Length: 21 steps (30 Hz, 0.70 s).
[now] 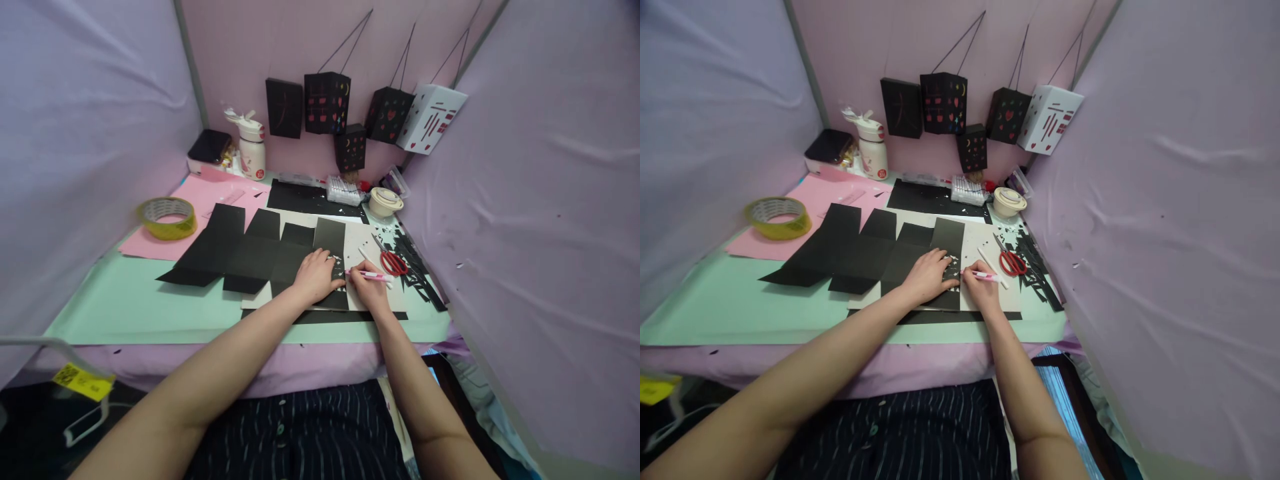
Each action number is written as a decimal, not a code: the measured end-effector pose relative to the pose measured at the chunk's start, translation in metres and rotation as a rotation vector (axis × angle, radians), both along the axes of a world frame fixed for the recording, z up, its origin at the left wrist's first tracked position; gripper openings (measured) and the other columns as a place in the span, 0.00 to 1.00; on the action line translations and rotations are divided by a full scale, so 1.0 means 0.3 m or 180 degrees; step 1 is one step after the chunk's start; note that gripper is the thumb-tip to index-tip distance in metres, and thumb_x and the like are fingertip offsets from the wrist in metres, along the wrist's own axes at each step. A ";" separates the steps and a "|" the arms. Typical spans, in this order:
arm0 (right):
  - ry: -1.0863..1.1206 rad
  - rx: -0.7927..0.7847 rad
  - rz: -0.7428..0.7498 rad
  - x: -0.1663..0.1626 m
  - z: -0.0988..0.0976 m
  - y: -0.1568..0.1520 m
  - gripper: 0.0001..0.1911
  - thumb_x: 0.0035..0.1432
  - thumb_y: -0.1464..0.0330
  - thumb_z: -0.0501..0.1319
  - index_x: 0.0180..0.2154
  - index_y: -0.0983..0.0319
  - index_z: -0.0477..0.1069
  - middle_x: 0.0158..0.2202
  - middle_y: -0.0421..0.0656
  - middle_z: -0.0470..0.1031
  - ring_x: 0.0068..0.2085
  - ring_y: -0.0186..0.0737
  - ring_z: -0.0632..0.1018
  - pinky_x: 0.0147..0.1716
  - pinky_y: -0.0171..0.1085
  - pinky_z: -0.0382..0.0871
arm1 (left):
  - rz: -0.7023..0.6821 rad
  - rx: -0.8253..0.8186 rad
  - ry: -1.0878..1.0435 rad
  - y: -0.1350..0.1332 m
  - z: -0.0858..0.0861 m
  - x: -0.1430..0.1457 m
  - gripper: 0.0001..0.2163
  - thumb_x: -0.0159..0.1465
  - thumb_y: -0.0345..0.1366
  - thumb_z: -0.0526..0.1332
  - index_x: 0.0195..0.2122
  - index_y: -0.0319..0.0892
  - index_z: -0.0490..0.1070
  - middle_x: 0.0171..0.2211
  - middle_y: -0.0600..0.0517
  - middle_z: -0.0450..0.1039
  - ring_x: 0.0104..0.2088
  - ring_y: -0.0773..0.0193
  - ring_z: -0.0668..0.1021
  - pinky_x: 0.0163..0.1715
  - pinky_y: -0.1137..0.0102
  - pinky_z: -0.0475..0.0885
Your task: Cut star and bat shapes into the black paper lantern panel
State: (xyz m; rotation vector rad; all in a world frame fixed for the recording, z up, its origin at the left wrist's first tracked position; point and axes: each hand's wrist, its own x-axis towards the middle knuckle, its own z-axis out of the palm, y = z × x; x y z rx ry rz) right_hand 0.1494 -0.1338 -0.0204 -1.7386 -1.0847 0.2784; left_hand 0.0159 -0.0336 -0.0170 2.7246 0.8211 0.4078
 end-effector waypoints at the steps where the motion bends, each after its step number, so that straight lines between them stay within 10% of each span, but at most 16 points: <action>1: -0.0008 -0.0014 0.0013 0.000 0.000 0.000 0.11 0.53 0.67 0.59 0.20 0.59 0.64 0.20 0.36 0.68 0.26 0.36 0.70 0.30 0.36 0.62 | 0.0001 -0.0011 0.0000 0.000 -0.001 0.000 0.28 0.62 0.50 0.62 0.57 0.36 0.68 0.62 0.38 0.63 0.64 0.45 0.62 0.62 0.55 0.57; 13: 0.0152 -0.0036 0.0001 0.009 0.004 -0.004 0.08 0.53 0.66 0.61 0.24 0.60 0.70 0.25 0.38 0.74 0.30 0.39 0.74 0.33 0.37 0.67 | -0.0025 -0.0034 -0.0023 0.001 0.002 -0.005 0.28 0.62 0.50 0.62 0.57 0.37 0.68 0.62 0.39 0.63 0.64 0.44 0.62 0.62 0.55 0.57; 21: 0.0113 0.0074 0.0847 0.069 0.032 -0.054 0.13 0.57 0.61 0.64 0.43 0.57 0.78 0.46 0.45 0.79 0.48 0.46 0.78 0.48 0.43 0.70 | -0.0232 -0.0070 0.0049 0.013 0.014 -0.030 0.30 0.62 0.51 0.62 0.59 0.35 0.66 0.63 0.38 0.62 0.65 0.45 0.61 0.63 0.55 0.57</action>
